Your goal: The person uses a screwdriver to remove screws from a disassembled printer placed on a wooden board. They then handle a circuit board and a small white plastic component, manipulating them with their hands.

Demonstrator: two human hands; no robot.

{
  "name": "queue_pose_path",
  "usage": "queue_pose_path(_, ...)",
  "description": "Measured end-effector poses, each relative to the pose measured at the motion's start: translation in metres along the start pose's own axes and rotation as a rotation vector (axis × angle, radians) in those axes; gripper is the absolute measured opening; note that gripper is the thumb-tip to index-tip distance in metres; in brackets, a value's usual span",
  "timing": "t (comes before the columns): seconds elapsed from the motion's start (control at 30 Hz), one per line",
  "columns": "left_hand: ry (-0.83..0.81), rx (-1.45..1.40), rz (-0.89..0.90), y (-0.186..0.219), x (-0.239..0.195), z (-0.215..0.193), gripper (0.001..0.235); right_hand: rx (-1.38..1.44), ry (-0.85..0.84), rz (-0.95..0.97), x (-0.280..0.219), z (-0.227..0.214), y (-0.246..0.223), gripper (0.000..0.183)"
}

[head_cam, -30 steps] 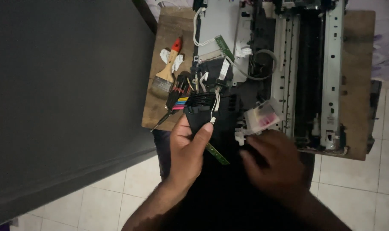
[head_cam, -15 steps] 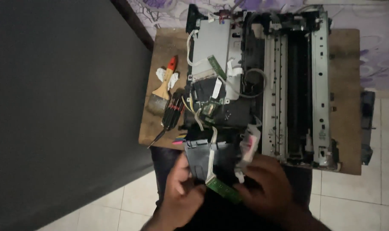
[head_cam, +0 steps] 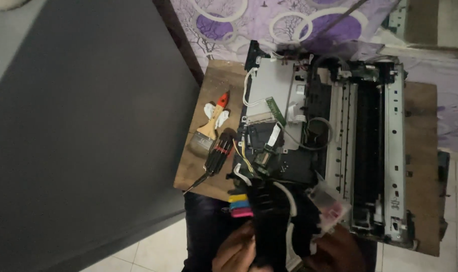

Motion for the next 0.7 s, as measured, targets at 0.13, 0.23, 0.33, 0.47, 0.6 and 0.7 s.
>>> queue_pose_path(0.13, 0.355, 0.14, 0.246, 0.047, 0.046, -0.002, 0.054, 0.014, 0.039, -0.19, 0.008, -0.017, -0.006, 0.052)
queue_pose_path(0.23, 0.049, -0.129, -0.173, 0.015, 0.033, 0.017, 0.067, -0.095, 0.31, -0.29, -0.008, -0.011, -0.011, 0.053)
queue_pose_path(0.33, 0.184, -0.19, -0.19, -0.023, 0.011, 0.036, 0.1, -0.191, 0.537, -0.366, 0.044, -0.059, -0.167, 0.042)
queue_pose_path(0.47, 0.178, -0.594, -0.213, 0.011, 0.063, 0.02, 0.096, -0.097, 0.48, -0.273, 0.05, -0.06, -0.196, 0.039)
queue_pose_path(0.6, 0.243, -0.423, -0.196, 0.03, 0.083, 0.004, 0.088, -0.081, 0.585, -0.289, 0.049, -0.062, -0.213, 0.026)
queue_pose_path(0.7, 0.212, -0.503, -0.243, 0.032, 0.086, 0.006, 0.092, -0.037, 0.588, -0.311, 0.051, -0.066, -0.221, 0.023)
Point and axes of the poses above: each hand's wrist, its own x-axis towards the middle knuckle, its own z-axis out of the palm, y = z × x, the point moved 3 cm from there along x, towards the middle knuckle, and after that the axes turned 2 degrees about x, right-handed, at the moved point
